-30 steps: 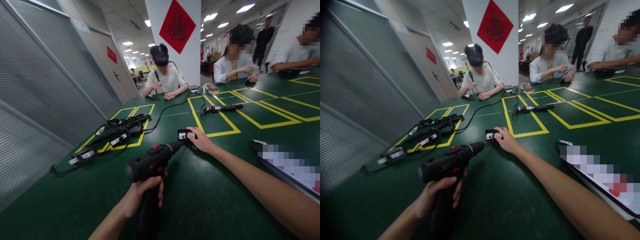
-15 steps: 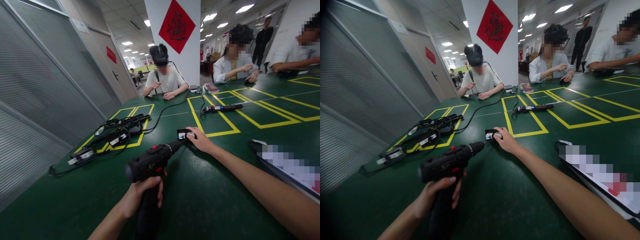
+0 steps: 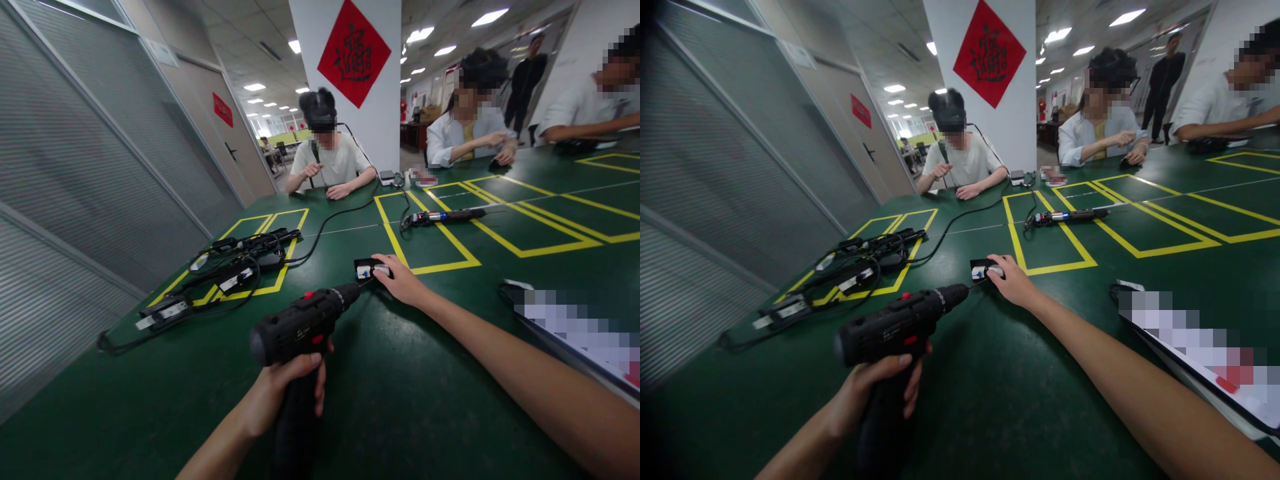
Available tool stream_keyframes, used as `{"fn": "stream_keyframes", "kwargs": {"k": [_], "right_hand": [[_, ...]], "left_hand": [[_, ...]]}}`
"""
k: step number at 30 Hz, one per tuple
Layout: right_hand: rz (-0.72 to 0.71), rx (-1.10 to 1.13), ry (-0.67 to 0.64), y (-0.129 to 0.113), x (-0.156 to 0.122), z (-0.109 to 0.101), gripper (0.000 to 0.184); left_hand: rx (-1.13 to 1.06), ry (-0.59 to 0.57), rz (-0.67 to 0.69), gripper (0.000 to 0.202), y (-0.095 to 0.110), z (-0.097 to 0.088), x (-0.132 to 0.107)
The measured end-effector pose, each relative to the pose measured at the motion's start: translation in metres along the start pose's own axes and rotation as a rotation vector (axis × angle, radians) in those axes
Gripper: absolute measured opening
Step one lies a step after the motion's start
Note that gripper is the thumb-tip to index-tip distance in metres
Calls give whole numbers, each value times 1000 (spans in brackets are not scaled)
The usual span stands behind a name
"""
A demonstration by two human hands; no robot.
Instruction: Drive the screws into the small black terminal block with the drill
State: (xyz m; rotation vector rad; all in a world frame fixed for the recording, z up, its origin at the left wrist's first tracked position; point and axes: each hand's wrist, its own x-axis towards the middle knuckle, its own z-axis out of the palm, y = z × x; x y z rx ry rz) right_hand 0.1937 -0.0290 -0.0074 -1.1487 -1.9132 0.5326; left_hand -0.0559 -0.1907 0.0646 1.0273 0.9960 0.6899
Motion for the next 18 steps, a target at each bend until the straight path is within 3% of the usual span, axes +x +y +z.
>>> {"fn": "stream_keyframes", "kwargs": {"k": [18], "right_hand": [[20, -3, -15, -1, 0, -1, 34]], "left_hand": [[16, 10, -8, 39, 3, 2, 0]]}}
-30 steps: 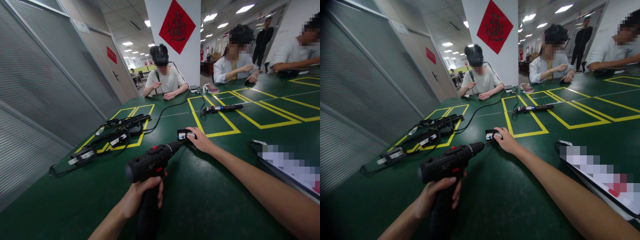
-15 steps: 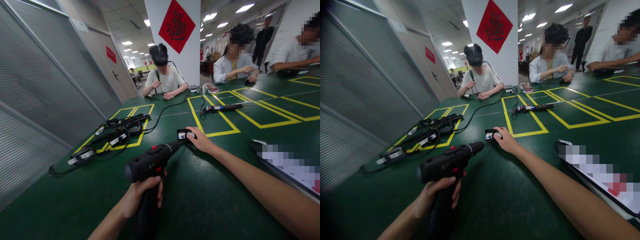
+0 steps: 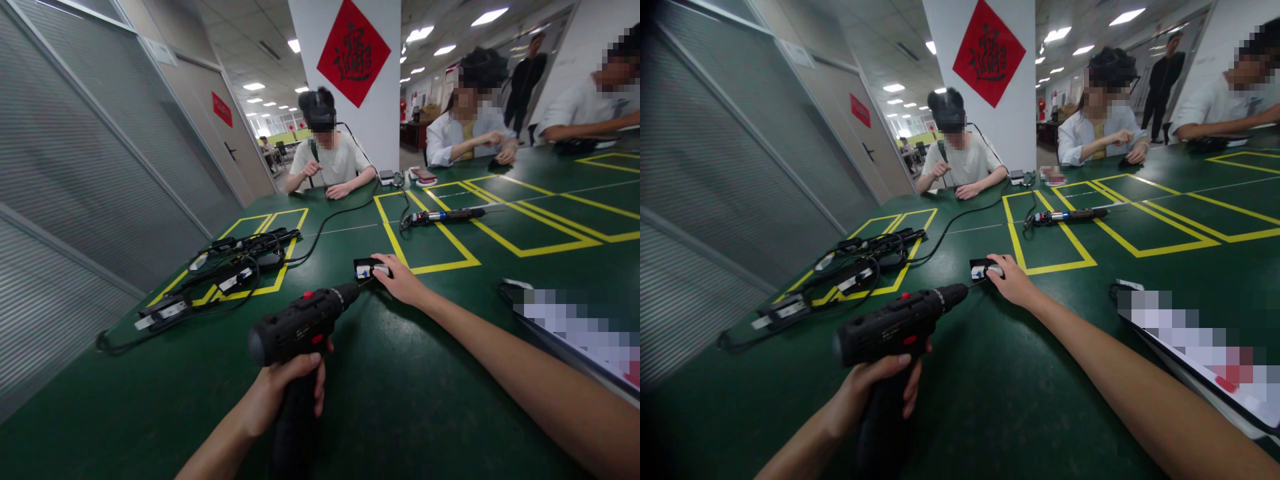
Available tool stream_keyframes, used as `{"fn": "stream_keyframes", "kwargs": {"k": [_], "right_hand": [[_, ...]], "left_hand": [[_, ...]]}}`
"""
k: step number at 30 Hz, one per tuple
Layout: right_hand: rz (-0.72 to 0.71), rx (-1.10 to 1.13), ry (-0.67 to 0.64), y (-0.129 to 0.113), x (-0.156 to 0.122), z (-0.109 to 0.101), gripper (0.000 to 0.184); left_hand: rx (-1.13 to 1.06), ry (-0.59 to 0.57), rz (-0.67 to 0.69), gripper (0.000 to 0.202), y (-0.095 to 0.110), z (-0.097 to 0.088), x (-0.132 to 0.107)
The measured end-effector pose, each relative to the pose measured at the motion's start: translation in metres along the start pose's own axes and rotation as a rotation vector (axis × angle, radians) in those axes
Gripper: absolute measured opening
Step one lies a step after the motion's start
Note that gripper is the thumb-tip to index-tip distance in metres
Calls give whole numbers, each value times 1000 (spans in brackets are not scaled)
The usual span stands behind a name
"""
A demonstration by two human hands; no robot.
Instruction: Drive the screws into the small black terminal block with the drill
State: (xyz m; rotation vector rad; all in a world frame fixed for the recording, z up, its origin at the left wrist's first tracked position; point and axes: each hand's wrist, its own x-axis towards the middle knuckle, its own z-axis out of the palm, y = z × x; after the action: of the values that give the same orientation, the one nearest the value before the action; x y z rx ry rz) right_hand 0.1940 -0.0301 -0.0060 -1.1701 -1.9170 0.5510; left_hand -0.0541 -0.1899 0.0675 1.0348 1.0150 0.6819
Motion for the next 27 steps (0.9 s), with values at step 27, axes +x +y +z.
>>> {"fn": "stream_keyframes", "kwargs": {"k": [27], "right_hand": [[-12, -1, 8, 1, 0, 2, 35]], "left_hand": [[-4, 3, -4, 39, 4, 2, -2]]}}
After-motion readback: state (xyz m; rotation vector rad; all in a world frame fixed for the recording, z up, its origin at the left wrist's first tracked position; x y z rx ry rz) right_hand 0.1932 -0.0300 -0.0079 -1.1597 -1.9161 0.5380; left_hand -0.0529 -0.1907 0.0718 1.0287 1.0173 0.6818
